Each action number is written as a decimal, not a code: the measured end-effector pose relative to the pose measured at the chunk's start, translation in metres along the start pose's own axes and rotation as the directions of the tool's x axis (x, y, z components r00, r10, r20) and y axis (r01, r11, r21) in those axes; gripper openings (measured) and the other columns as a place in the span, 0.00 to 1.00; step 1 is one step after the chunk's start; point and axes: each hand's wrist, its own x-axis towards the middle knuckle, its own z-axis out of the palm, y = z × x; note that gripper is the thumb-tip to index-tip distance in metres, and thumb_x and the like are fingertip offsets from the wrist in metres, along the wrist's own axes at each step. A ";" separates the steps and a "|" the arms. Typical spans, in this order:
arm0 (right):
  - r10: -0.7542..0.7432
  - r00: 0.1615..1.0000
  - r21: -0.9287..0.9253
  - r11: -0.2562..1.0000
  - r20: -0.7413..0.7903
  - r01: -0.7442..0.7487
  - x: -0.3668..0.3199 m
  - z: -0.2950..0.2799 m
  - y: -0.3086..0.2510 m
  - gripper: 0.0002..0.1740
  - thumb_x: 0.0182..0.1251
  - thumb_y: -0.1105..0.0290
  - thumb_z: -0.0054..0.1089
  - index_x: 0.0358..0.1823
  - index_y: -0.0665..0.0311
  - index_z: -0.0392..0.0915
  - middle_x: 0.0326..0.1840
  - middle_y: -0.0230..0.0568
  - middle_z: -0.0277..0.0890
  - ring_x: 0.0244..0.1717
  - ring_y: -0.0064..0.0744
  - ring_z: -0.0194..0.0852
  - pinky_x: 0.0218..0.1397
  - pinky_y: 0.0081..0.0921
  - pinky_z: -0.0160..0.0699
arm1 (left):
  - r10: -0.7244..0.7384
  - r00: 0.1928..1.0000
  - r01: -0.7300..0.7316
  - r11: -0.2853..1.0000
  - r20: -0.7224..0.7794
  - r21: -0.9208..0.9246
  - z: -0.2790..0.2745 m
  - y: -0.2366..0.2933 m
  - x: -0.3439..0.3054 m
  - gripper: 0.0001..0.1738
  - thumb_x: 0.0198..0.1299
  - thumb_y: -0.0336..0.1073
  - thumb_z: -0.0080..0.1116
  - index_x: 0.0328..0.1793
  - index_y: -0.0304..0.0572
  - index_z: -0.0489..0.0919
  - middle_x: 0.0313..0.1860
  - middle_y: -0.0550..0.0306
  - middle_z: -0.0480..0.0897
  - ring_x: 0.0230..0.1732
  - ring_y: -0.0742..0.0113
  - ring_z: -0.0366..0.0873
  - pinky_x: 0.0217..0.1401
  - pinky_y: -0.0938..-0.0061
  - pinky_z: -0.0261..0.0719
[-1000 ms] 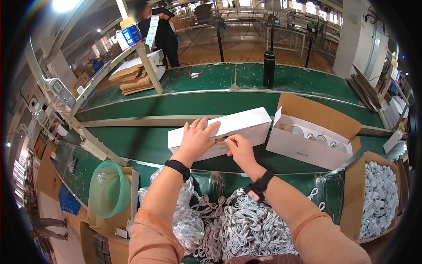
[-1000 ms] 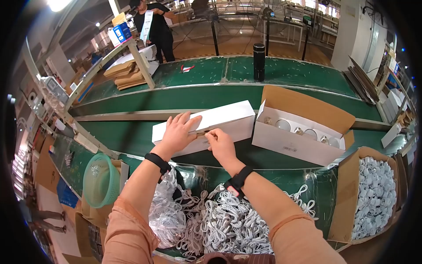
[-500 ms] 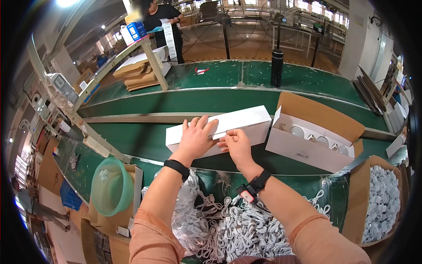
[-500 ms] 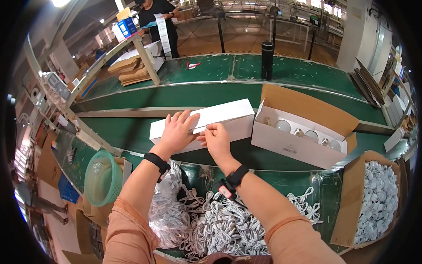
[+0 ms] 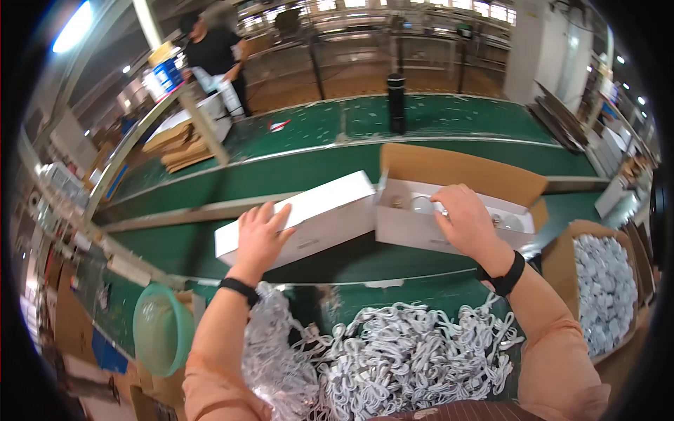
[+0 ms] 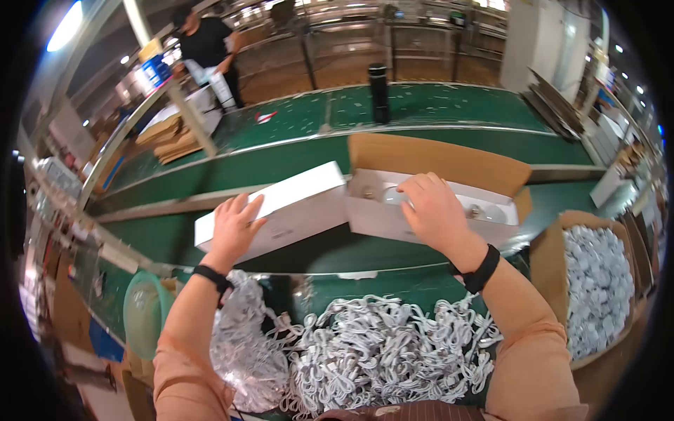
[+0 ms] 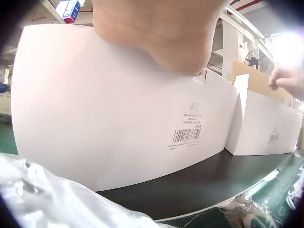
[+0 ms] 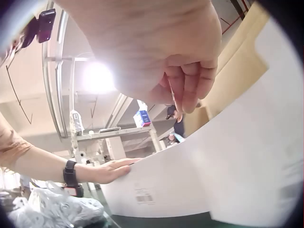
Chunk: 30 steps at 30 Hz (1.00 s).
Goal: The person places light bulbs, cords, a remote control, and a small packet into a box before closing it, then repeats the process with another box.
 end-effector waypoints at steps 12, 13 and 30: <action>0.041 0.966 -0.071 0.997 0.254 -0.024 -0.055 -0.052 0.064 0.05 0.56 0.65 0.63 0.31 0.56 0.80 0.31 0.33 0.76 0.40 0.38 0.75 0.43 0.36 0.76 | -0.054 0.996 0.062 0.992 0.076 -0.111 -0.027 0.043 -0.021 0.42 0.52 0.41 0.67 0.74 0.45 0.64 0.69 0.39 0.68 0.72 0.40 0.61 0.73 0.49 0.57; 0.019 0.962 -0.070 0.998 0.272 0.000 -0.058 -0.063 0.064 0.04 0.55 0.66 0.63 0.29 0.56 0.79 0.30 0.33 0.76 0.40 0.37 0.75 0.41 0.35 0.76 | -0.036 0.998 0.048 0.974 0.057 -0.222 -0.032 0.061 -0.023 0.42 0.52 0.41 0.66 0.73 0.40 0.64 0.69 0.37 0.67 0.72 0.39 0.61 0.73 0.51 0.58; 0.348 0.811 0.063 0.903 0.470 -0.424 -0.155 -0.183 -0.015 0.12 0.60 0.67 0.62 0.43 0.64 0.80 0.40 0.45 0.81 0.43 0.42 0.81 0.49 0.34 0.78 | -0.424 0.815 0.554 0.369 0.396 -0.746 0.006 0.224 -0.021 0.17 0.66 0.37 0.44 0.52 0.34 0.77 0.28 0.51 0.80 0.24 0.64 0.76 0.28 0.69 0.73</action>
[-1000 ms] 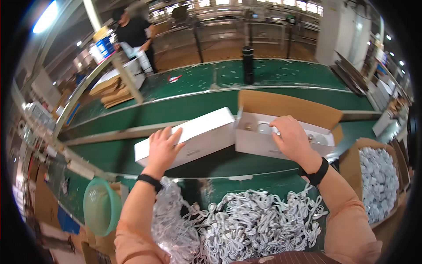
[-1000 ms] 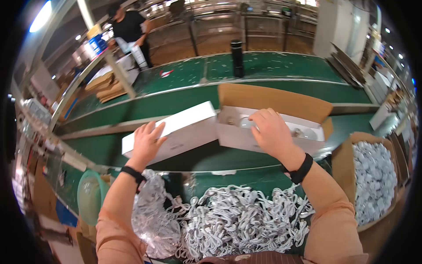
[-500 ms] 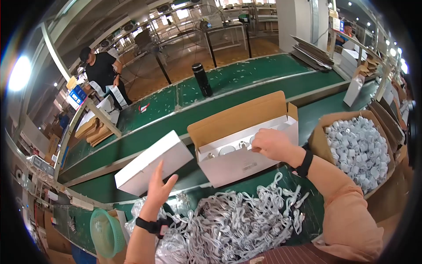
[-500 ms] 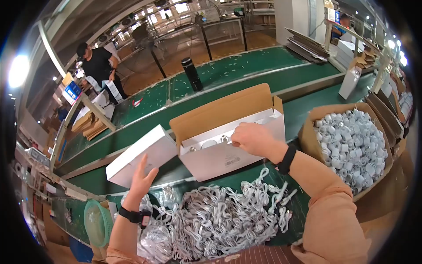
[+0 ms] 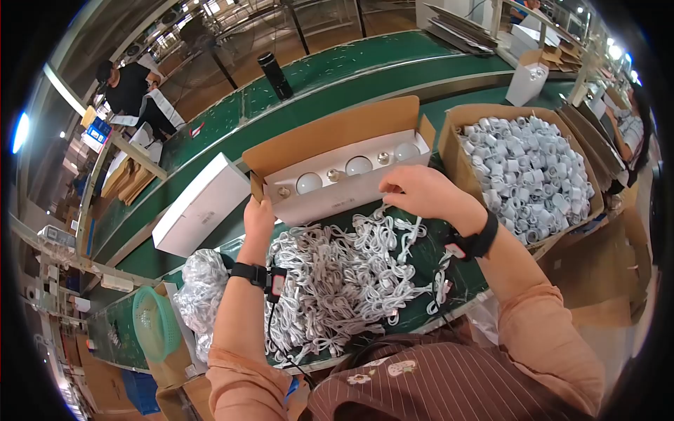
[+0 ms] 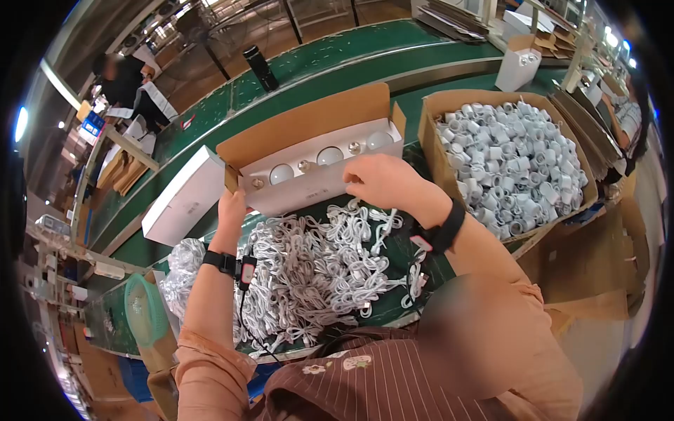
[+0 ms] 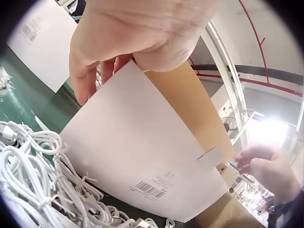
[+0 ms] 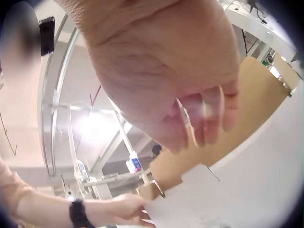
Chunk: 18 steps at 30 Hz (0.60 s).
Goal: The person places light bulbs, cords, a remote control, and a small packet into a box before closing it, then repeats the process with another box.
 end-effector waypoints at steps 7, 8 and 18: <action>-0.045 0.999 0.150 0.988 -0.010 0.046 -0.013 0.000 0.038 0.12 0.60 0.69 0.61 0.43 0.68 0.81 0.40 0.46 0.83 0.42 0.39 0.82 0.48 0.30 0.79 | -0.056 0.997 0.056 0.998 0.059 0.007 -0.010 0.012 -0.018 0.23 0.65 0.43 0.52 0.60 0.36 0.74 0.35 0.57 0.80 0.33 0.72 0.76 0.33 0.74 0.75; -0.105 0.984 0.243 0.960 -0.143 0.138 -0.012 -0.003 0.039 0.11 0.62 0.70 0.60 0.43 0.68 0.80 0.38 0.42 0.83 0.41 0.32 0.81 0.48 0.27 0.77 | -0.094 0.995 0.093 0.995 0.030 0.039 -0.011 0.015 -0.023 0.31 0.64 0.45 0.55 0.70 0.36 0.67 0.47 0.53 0.81 0.43 0.68 0.78 0.42 0.74 0.77; 0.132 0.775 0.768 0.313 -0.618 0.559 0.044 -0.113 -0.001 0.08 0.70 0.70 0.57 0.46 0.65 0.78 0.41 0.36 0.82 0.38 0.24 0.79 0.42 0.18 0.79 | 0.268 0.963 -0.244 0.886 -0.006 0.395 0.008 -0.006 -0.100 0.37 0.61 0.37 0.59 0.74 0.32 0.59 0.66 0.37 0.69 0.64 0.47 0.71 0.66 0.59 0.68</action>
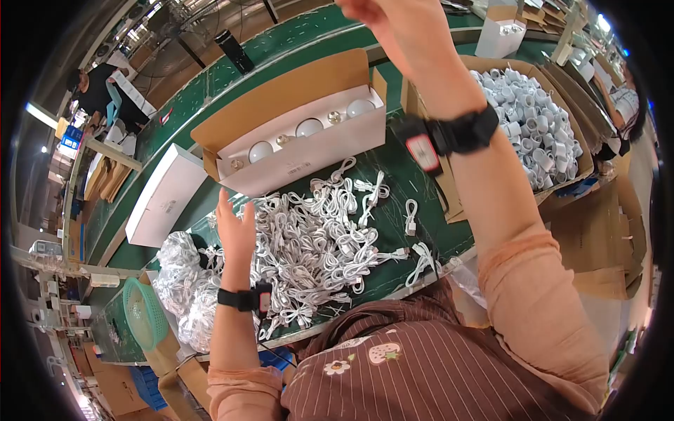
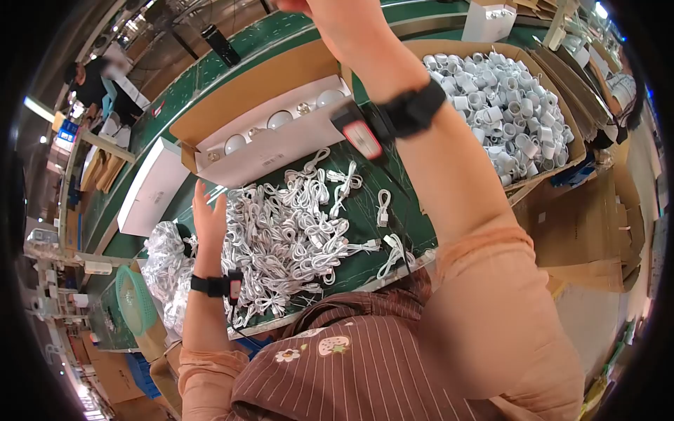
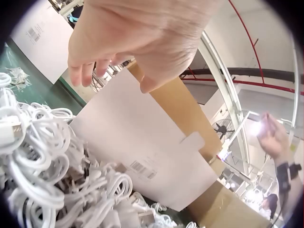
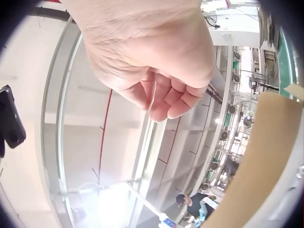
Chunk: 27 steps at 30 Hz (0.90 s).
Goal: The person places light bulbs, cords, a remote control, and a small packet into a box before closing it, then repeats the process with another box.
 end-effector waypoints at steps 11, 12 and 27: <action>0.466 0.777 -0.747 0.665 0.423 0.008 -0.123 -0.004 -0.078 0.10 0.65 0.68 0.61 0.43 0.65 0.81 0.41 0.35 0.80 0.40 0.23 0.77 0.44 0.24 0.77 | 0.504 0.721 -0.598 0.799 0.476 0.060 -0.005 0.085 -0.124 0.33 0.52 0.38 0.65 0.67 0.41 0.72 0.67 0.45 0.70 0.70 0.43 0.62 0.73 0.49 0.55; 0.404 0.797 -0.704 0.710 0.449 0.037 -0.156 -0.013 -0.069 0.11 0.62 0.65 0.62 0.37 0.66 0.79 0.30 0.47 0.78 0.33 0.43 0.78 0.39 0.33 0.75 | 0.500 0.716 -0.609 0.789 0.488 0.086 -0.007 0.081 -0.131 0.34 0.50 0.39 0.67 0.66 0.45 0.73 0.67 0.46 0.71 0.70 0.43 0.62 0.74 0.47 0.54; 0.533 0.802 -0.960 0.216 0.270 0.180 -0.311 -0.099 0.031 0.13 0.53 0.71 0.63 0.40 0.64 0.76 0.41 0.46 0.73 0.47 0.51 0.70 0.49 0.41 0.72 | 0.339 0.936 -0.352 0.906 0.094 0.235 -0.057 0.009 -0.179 0.27 0.52 0.29 0.62 0.61 0.38 0.76 0.66 0.44 0.72 0.69 0.42 0.65 0.71 0.52 0.61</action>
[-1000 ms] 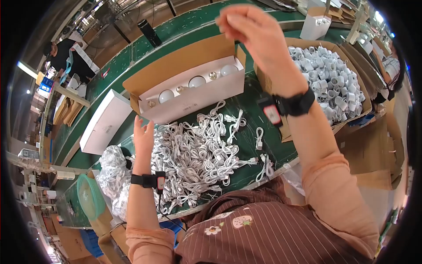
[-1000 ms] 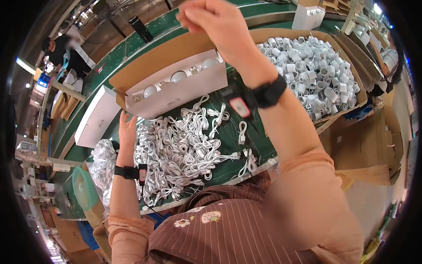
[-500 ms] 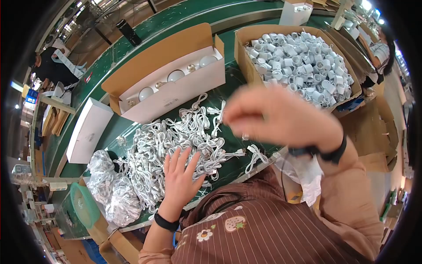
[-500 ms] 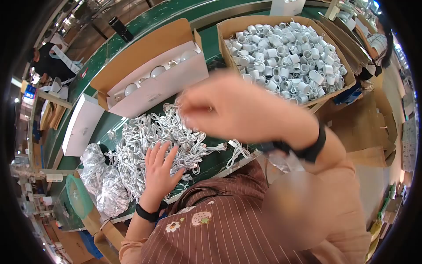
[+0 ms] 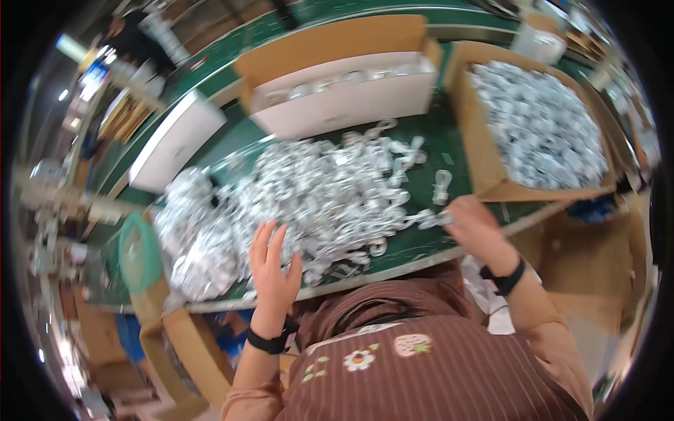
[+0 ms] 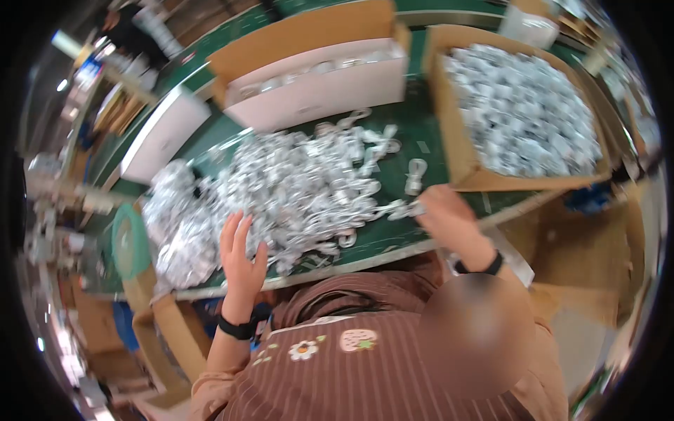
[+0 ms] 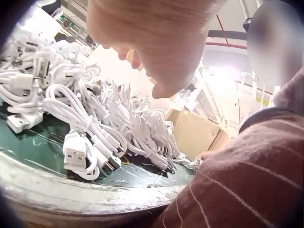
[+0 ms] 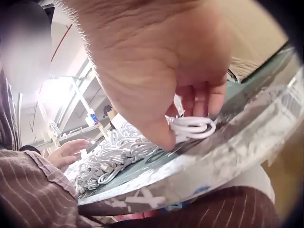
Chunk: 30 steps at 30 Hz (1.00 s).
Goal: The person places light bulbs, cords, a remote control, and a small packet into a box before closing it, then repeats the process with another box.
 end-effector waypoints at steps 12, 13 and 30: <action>0.061 0.996 -0.339 0.937 -0.064 -0.080 0.052 0.019 0.014 0.15 0.52 0.81 0.55 0.43 0.60 0.76 0.39 0.49 0.70 0.44 0.53 0.71 0.46 0.44 0.74 | -0.258 0.958 0.264 0.964 -0.122 0.028 -0.042 -0.039 -0.080 0.32 0.51 0.34 0.64 0.66 0.44 0.73 0.66 0.43 0.70 0.69 0.44 0.64 0.71 0.54 0.61; 0.089 0.995 -0.330 0.939 -0.051 -0.101 0.054 0.019 0.016 0.12 0.52 0.80 0.56 0.39 0.61 0.76 0.40 0.50 0.70 0.43 0.55 0.72 0.45 0.46 0.74 | -0.194 0.980 0.198 0.976 -0.047 0.087 -0.035 -0.032 -0.083 0.34 0.50 0.37 0.66 0.67 0.47 0.73 0.68 0.44 0.68 0.71 0.43 0.61 0.72 0.52 0.58; -0.145 0.970 -0.033 0.989 -0.196 0.141 0.257 -0.096 -0.115 0.14 0.57 0.65 0.55 0.42 0.63 0.77 0.40 0.51 0.79 0.45 0.54 0.77 0.47 0.44 0.75 | -0.059 0.997 0.051 0.990 0.053 0.131 0.031 -0.048 -0.055 0.44 0.37 0.62 0.73 0.63 0.55 0.77 0.71 0.47 0.65 0.75 0.38 0.53 0.74 0.34 0.43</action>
